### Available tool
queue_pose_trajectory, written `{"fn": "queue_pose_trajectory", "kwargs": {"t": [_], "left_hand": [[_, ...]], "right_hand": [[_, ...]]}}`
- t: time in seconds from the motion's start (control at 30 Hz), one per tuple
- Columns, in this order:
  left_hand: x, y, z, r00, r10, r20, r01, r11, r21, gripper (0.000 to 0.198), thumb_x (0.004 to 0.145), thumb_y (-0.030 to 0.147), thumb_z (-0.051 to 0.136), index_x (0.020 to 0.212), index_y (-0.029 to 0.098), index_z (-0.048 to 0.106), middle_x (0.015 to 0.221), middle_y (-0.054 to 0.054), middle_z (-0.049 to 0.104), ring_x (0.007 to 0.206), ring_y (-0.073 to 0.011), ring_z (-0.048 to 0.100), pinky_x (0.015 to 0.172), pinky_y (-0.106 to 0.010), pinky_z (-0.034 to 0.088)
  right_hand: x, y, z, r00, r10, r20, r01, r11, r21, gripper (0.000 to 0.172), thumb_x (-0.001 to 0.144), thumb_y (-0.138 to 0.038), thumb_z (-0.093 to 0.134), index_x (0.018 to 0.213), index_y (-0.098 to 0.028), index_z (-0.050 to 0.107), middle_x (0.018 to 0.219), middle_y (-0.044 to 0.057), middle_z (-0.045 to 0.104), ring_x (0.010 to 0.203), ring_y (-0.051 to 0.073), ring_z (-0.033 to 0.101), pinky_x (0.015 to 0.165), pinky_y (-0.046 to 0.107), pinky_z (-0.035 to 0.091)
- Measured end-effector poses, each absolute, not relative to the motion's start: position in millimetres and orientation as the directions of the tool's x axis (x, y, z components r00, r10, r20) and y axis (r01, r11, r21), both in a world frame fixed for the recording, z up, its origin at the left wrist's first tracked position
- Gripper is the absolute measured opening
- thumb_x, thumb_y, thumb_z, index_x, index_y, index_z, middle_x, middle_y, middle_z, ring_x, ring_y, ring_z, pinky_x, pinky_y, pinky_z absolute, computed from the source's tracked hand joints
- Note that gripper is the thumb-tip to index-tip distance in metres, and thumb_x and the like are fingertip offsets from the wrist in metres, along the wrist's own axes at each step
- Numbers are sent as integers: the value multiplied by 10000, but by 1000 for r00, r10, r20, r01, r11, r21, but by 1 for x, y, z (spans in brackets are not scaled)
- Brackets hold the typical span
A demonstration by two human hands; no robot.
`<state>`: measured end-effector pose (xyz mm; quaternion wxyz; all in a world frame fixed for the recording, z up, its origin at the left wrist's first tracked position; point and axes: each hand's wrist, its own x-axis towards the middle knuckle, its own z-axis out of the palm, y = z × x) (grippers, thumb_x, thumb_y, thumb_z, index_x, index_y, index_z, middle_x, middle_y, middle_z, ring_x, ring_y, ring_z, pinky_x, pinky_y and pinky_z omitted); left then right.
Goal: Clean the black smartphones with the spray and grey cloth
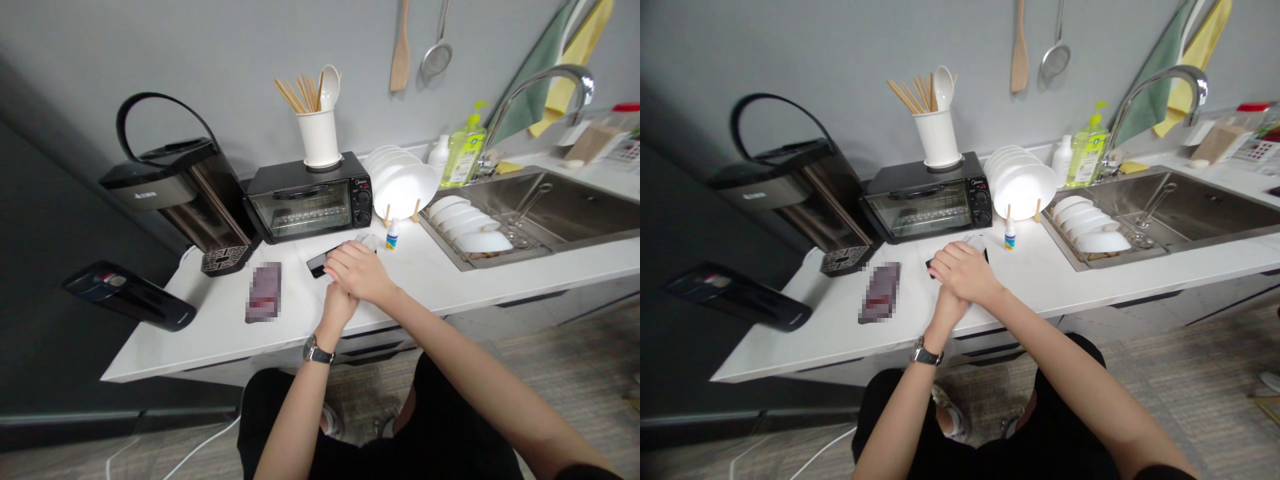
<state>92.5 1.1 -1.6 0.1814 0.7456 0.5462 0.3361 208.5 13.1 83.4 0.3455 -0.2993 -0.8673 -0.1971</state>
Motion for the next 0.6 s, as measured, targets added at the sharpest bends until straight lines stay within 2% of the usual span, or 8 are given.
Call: {"fn": "queue_pose_trajectory", "kwargs": {"t": [0.1,0.2,0.3,0.4,0.43,0.5,0.6], "left_hand": [[92,0,0,192,934,300,726,-341,597,241,971,190,564,762,170,682,757,-114,733,732,-250,695,675,-320,434],[93,-2,3,201,929,312,740,-353,573,290,1015,254,557,767,172,682,744,-98,731,696,-223,689,658,-303,407],[94,-4,7,211,918,336,706,-381,597,245,1030,282,559,883,175,723,784,-81,751,701,-204,692,656,-286,401],[94,-5,9,210,914,346,682,-391,618,226,1031,289,568,930,179,738,782,-67,755,690,-192,686,649,-276,399],[94,-6,8,205,916,345,681,-387,621,230,1029,291,571,915,178,736,770,-65,752,680,-189,681,645,-275,397],[93,-6,7,193,919,343,683,-377,626,249,1027,296,570,877,174,726,747,-64,743,659,-189,673,632,-277,391],[90,-4,3,182,922,341,691,-366,623,258,1024,275,549,855,167,711,739,-72,737,651,-201,675,620,-285,396]], "right_hand": [[222,19,93,-465,487,739,745,666,30,346,1099,-352,404,999,-188,691,945,80,702,882,237,557,799,389,389],[232,24,101,-379,583,718,775,625,-99,442,1099,-409,359,866,-192,664,825,76,676,825,233,561,750,373,360],[236,31,102,-174,751,637,794,489,-361,538,1104,-409,287,707,-210,591,716,61,641,711,210,557,653,347,322],[234,38,102,0,885,466,754,306,-582,597,1103,-431,267,608,-219,525,597,40,583,584,187,527,582,332,282],[233,39,103,25,904,427,750,266,-606,602,1102,-434,278,594,-220,521,579,39,574,574,187,530,575,329,279],[228,38,105,47,907,419,785,226,-577,576,1096,-418,321,610,-214,554,600,49,597,595,196,554,581,328,286],[218,27,110,-52,833,551,856,321,-405,490,1090,-347,361,710,-192,629,747,80,671,707,212,598,628,334,334]]}}
